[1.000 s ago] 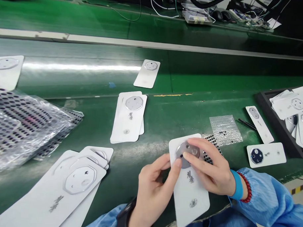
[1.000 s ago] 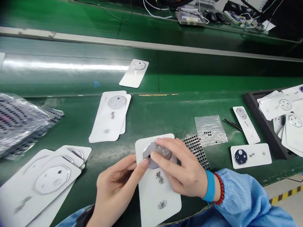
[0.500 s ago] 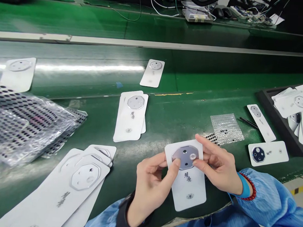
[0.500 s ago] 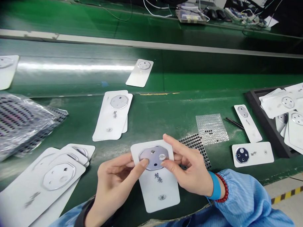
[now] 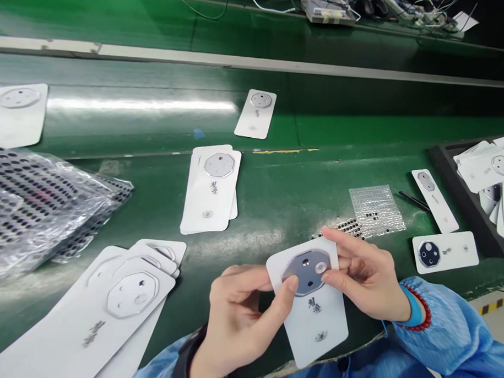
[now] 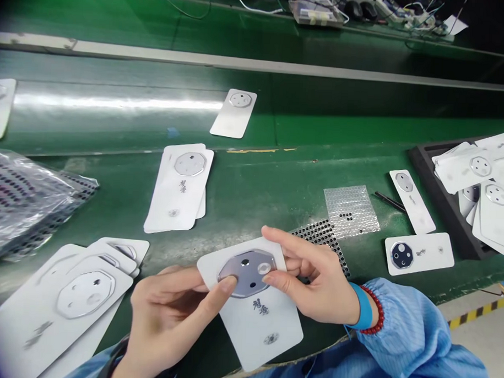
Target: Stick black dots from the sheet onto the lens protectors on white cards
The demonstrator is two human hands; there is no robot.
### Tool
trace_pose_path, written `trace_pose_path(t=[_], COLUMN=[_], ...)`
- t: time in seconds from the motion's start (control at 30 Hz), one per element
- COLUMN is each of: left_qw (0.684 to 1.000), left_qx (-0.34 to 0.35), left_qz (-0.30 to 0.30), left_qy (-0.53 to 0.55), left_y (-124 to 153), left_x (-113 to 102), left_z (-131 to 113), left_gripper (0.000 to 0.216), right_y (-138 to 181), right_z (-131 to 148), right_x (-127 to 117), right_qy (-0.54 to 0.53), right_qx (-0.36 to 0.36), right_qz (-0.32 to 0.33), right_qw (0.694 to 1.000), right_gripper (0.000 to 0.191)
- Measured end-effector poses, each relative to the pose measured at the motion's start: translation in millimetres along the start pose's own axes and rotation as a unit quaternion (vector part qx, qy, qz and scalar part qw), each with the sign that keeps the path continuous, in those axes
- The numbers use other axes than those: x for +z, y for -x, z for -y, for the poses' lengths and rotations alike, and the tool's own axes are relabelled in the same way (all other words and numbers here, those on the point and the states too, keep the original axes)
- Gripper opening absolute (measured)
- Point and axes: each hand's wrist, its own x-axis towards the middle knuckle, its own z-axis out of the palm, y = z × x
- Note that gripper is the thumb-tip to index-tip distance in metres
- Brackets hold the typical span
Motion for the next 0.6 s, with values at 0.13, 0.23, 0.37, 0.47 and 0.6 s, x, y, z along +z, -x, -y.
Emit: trace_pose_path(t=[0.13, 0.23, 0.37, 0.47, 0.6], left_qw=[0.999, 0.998, 0.998, 0.998, 0.995], left_qx=[-0.022, -0.052, -0.048, -0.029, 0.020], left_qz=[-0.022, -0.011, -0.014, -0.021, -0.023], left_qy=[-0.020, -0.026, -0.037, -0.057, -0.091], left_y=[3.0, 3.9, 5.3, 6.7, 8.9], left_x=[1.1, 4.2, 10.3, 13.4, 16.0], left_z=[-2.2, -2.6, 1.6, 4.1, 4.1], left_gripper=[0.034, 0.031, 0.027, 0.026, 0.021], right_y=[-2.0, -5.8, -9.6, -10.9, -12.1], right_z=[1.9, 3.5, 0.7, -2.5, 0.1], right_x=[1.6, 1.7, 0.7, -0.2, -1.1], right_qy=[-0.027, -0.048, -0.043, -0.043, -0.052], right_qx=[0.013, 0.026, 0.050, 0.061, 0.073], right_qz=[0.003, 0.000, 0.000, 0.014, 0.025], right_qw=[1.000, 0.999, 0.998, 0.997, 0.996], right_gripper=[0.053, 0.053, 0.056, 0.053, 0.047])
